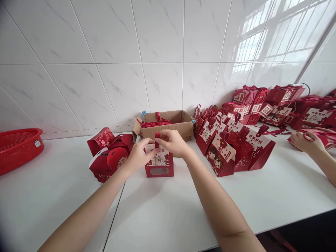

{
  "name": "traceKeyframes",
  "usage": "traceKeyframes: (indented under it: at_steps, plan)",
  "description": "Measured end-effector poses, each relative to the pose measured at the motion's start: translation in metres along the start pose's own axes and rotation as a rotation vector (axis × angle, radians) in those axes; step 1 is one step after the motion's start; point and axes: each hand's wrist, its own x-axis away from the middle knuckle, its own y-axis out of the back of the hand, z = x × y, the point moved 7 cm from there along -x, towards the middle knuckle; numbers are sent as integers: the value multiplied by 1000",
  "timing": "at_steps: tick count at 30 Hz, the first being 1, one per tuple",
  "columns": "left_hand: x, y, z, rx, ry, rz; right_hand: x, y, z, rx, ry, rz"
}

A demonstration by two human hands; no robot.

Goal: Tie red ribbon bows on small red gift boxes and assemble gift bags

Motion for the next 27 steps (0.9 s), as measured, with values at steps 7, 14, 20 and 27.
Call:
traceKeyframes:
  at_steps: [7, 14, 20, 27]
  plan:
    - [-1, 2, -1, -67, -64, -36, 0, -1, 4, 9, 39, -29]
    - [-1, 1, 1, -69, -37, -2, 1, 4, 5, 30, 18, -28]
    - [-1, 1, 1, -70, -23, 3, 0, 4, 4, 60, 27, -13]
    - [0, 3, 4, -111, 18, -13, 3, -6, -5, 123, -59, 155]
